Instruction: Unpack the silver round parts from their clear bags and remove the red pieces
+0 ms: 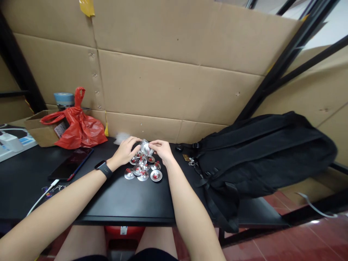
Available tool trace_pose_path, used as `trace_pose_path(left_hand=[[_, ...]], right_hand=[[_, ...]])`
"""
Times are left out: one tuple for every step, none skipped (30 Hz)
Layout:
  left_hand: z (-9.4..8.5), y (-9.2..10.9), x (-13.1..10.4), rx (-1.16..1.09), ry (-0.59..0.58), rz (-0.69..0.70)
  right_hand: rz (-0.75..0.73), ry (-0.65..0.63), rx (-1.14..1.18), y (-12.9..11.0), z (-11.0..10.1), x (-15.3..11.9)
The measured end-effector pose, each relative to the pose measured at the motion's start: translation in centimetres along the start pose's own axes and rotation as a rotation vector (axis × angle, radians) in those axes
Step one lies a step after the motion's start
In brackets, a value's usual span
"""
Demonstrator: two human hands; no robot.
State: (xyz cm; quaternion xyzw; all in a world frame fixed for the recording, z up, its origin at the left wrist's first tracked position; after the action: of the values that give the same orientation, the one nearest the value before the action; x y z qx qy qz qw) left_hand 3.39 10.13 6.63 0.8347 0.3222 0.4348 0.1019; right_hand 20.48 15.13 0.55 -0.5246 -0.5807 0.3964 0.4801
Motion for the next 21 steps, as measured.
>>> trace_pose_path(left_hand=[[0.2, 0.7, 0.0, 0.014, -0.002, 0.007], [0.5, 1.4, 0.0, 0.03, -0.014, 0.012], [0.8, 1.9, 0.0, 0.045, -0.029, 0.016], [1.1, 2.2, -0.1, 0.057, -0.045, 0.021], [1.3, 2.4, -0.1, 0.062, -0.059, 0.025], [1.5, 2.5, -0.1, 0.058, -0.066, 0.027], [1.5, 2.4, -0.1, 0.048, -0.065, 0.026], [1.5, 2.2, -0.2, 0.038, -0.061, 0.023], [1.4, 2.0, -0.2, 0.032, -0.058, 0.021], [1.4, 1.8, -0.2, 0.035, -0.063, 0.023], [1.5, 1.7, -0.3, 0.046, -0.076, 0.031], [1.5, 1.6, -0.3, 0.06, -0.093, 0.043], [1.6, 1.6, -0.4, 0.076, -0.109, 0.054], [1.6, 1.6, -0.4, 0.087, -0.12, 0.063], [1.6, 1.6, -0.4, 0.094, -0.127, 0.068], [1.6, 1.5, -0.5, 0.096, -0.132, 0.069], [1.6, 1.5, -0.5, 0.094, -0.138, 0.069], [1.7, 1.5, -0.5, 0.091, -0.146, 0.067], [1.8, 1.4, -0.5, 0.088, -0.157, 0.065], [2.0, 1.3, -0.5, 0.085, -0.17, 0.063], [2.2, 1.2, -0.6, 0.084, -0.182, 0.058]], right_hand=[[0.01, 0.005, -0.003, 0.1, 0.1, 0.0], [0.021, 0.009, 0.003, 0.2, 0.2, -0.1], [0.032, 0.008, 0.018, 0.3, 0.2, -0.1], [0.042, 0.002, 0.037, 0.4, 0.3, -0.1], [0.054, -0.007, 0.058, 0.5, 0.4, -0.1], [0.069, -0.018, 0.078, 0.6, 0.4, -0.1], [0.086, -0.03, 0.095, 0.8, 0.4, -0.1], [0.104, -0.042, 0.11, 0.9, 0.5, -0.1], [0.122, -0.05, 0.122, 1.0, 0.5, -0.1], [0.137, -0.053, 0.131, 1.1, 0.4, -0.2], [0.146, -0.05, 0.14, 1.2, 0.3, -0.2], [0.148, -0.04, 0.149, 1.1, 0.1, -0.2], [0.144, -0.026, 0.16, 1.0, -0.1, -0.2], [0.135, -0.011, 0.174, 0.9, -0.3, -0.1], [0.123, 0.005, 0.195, 0.7, -0.5, -0.1], [0.111, 0.022, 0.219, 0.5, -0.7, -0.1], [0.1, 0.04, 0.245, 0.3, -0.9, -0.1], [0.092, 0.053, 0.27, 0.2, -1.1, 0.0], [0.086, 0.059, 0.29, 0.1, -1.2, 0.0], [0.081, 0.061, 0.303, 0.0, -1.3, 0.0], [0.079, 0.059, 0.31, 0.0, -1.3, 0.0]])
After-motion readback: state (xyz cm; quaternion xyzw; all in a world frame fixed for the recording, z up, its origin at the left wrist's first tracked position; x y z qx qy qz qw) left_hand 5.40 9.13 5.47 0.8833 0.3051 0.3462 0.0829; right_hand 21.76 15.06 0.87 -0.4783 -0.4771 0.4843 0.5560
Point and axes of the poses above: each hand's wrist, its own x-axis towards the middle knuckle, its own z-axis out of the palm, y = z × x, the point moved 10 cm from there along x, towards the middle knuckle, and after that the axes turned 13 degrees about -x, right-handed, at the moved point
